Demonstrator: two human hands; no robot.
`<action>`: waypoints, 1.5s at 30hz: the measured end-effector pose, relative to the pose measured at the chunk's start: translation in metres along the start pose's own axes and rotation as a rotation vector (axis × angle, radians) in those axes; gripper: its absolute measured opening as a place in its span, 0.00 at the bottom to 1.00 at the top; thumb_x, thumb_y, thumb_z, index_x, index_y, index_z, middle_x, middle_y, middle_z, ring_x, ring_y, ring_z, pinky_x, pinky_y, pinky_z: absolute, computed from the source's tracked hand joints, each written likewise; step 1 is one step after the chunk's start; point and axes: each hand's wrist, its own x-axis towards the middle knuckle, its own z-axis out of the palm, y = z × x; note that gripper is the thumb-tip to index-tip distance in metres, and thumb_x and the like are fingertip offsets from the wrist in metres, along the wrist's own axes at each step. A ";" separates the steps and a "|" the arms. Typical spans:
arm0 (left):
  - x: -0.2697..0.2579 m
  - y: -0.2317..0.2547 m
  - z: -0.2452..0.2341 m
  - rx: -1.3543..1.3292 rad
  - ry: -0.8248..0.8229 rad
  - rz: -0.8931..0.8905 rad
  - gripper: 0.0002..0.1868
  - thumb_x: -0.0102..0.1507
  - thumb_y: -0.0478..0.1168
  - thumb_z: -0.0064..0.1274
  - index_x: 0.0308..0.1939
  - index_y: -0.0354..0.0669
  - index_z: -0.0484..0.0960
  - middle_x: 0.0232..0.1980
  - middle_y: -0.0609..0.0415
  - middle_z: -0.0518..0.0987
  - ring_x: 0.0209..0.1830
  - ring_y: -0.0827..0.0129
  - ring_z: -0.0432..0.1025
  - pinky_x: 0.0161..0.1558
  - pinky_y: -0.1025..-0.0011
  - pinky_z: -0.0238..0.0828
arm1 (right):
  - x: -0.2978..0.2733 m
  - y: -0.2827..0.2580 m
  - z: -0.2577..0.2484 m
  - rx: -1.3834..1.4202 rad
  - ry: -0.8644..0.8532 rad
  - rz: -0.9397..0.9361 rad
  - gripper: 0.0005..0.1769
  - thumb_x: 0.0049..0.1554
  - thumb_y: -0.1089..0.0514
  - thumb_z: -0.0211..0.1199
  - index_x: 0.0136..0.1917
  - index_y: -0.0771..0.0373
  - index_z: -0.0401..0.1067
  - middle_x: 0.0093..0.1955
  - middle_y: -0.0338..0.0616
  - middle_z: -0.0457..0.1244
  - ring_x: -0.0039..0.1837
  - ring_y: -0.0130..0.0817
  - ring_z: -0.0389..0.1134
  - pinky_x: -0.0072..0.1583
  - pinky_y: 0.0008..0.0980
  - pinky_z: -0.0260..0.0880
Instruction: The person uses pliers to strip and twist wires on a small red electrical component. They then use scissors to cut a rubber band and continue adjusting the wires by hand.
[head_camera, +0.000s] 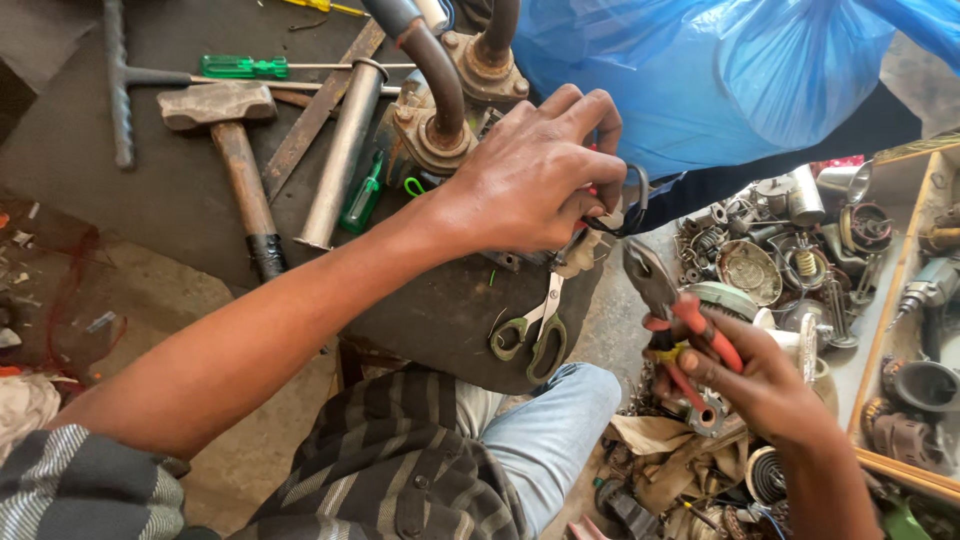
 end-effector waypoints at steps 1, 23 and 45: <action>0.000 0.000 0.001 0.005 -0.005 -0.004 0.05 0.53 0.38 0.66 0.29 0.54 0.85 0.49 0.57 0.70 0.54 0.61 0.66 0.48 0.57 0.64 | -0.006 -0.001 0.005 -0.068 0.069 -0.052 0.29 0.54 0.56 0.67 0.69 0.64 0.73 0.45 0.50 0.71 0.41 0.32 0.72 0.43 0.34 0.71; 0.004 0.001 0.002 -0.010 -0.031 -0.057 0.03 0.52 0.39 0.66 0.27 0.50 0.86 0.47 0.56 0.71 0.52 0.61 0.67 0.47 0.56 0.66 | -0.018 -0.062 0.052 -1.042 0.665 -0.527 0.22 0.57 0.54 0.73 0.63 0.60 0.78 0.71 0.43 0.66 0.62 0.45 0.69 0.62 0.43 0.69; 0.003 0.000 0.001 0.007 -0.020 -0.028 0.04 0.53 0.39 0.66 0.28 0.49 0.86 0.48 0.55 0.72 0.54 0.60 0.67 0.48 0.57 0.66 | -0.001 -0.030 0.003 -0.437 0.289 -0.008 0.16 0.56 0.54 0.65 0.56 0.60 0.79 0.32 0.41 0.67 0.32 0.27 0.62 0.34 0.31 0.61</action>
